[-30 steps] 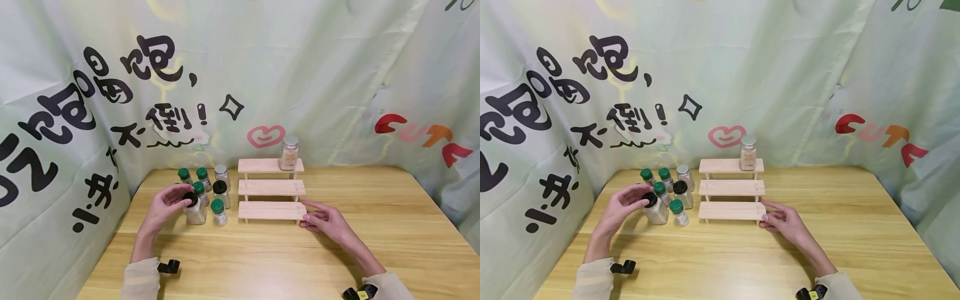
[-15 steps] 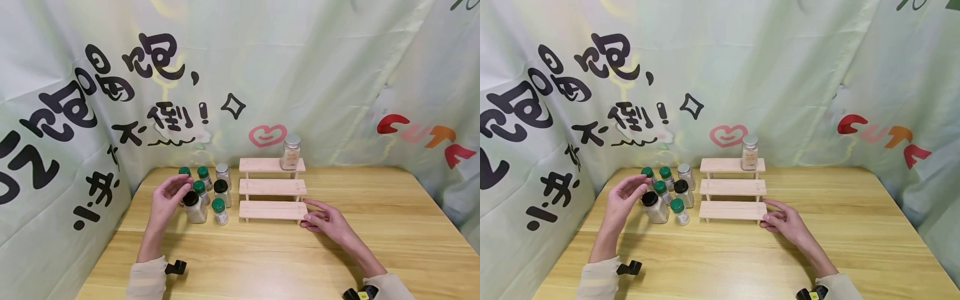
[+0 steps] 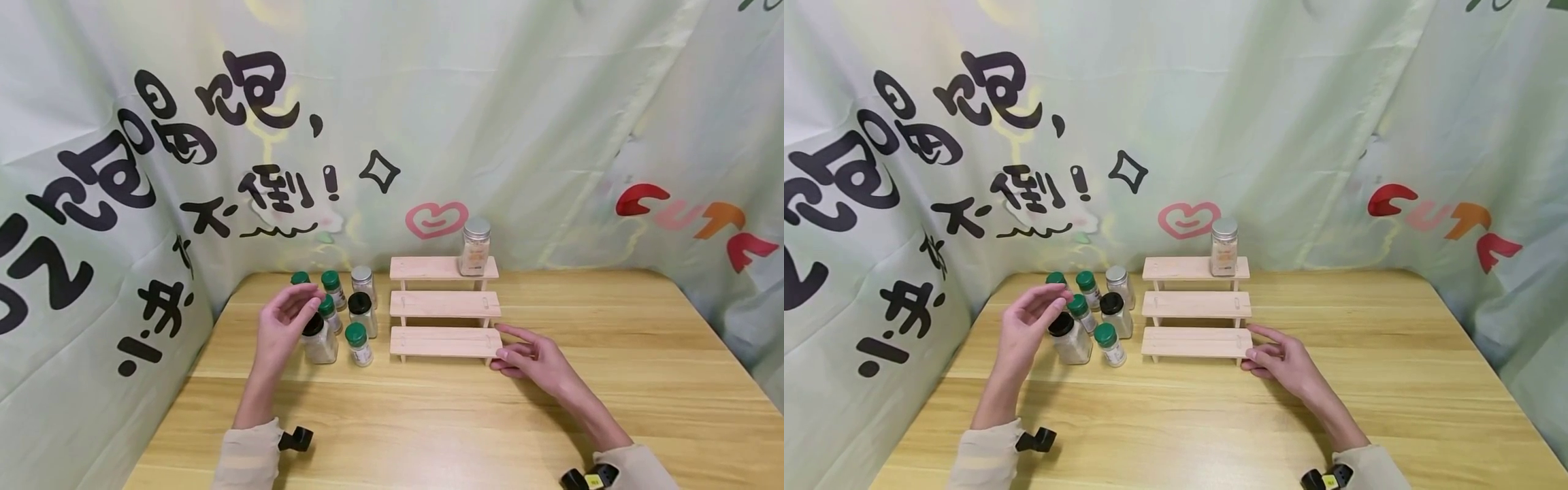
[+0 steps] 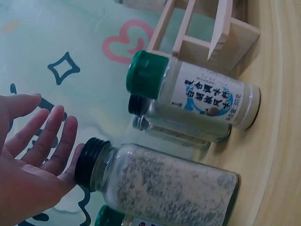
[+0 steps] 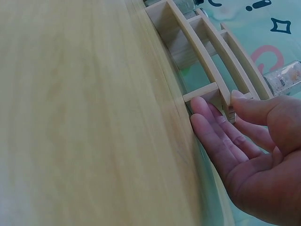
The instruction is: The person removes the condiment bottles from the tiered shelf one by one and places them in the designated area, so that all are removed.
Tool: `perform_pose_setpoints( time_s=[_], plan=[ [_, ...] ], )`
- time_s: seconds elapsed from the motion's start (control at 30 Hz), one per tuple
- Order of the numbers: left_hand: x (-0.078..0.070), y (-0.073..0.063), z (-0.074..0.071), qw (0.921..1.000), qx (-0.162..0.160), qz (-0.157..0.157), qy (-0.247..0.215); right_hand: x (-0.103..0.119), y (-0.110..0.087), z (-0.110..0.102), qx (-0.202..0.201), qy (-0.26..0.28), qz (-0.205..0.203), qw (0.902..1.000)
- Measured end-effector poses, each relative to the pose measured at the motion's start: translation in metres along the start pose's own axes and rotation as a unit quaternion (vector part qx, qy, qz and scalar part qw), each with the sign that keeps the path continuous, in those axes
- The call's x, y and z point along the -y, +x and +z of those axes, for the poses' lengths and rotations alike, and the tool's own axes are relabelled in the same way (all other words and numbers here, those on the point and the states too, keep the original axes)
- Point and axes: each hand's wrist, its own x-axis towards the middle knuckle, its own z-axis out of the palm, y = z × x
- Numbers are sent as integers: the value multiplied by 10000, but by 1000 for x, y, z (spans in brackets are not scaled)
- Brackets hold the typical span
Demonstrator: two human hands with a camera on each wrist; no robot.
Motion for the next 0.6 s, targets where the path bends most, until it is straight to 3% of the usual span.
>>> perform_pose_setpoints(
  time_s=[0.17, 0.43, 0.6],
  plan=[
    [0, -2, 8, 9999, 63, 2, -98, 0, -1, 0, 15, 28, -9, 10000],
    [0, -2, 25, 9985, 440, 181, -264, 1, -1, 0, 1, 69, -21, 10000],
    [-3, -2, 34, 9981, 469, 179, -355, 1, -1, 0, 20, 29, -28, 10000]
  ],
)
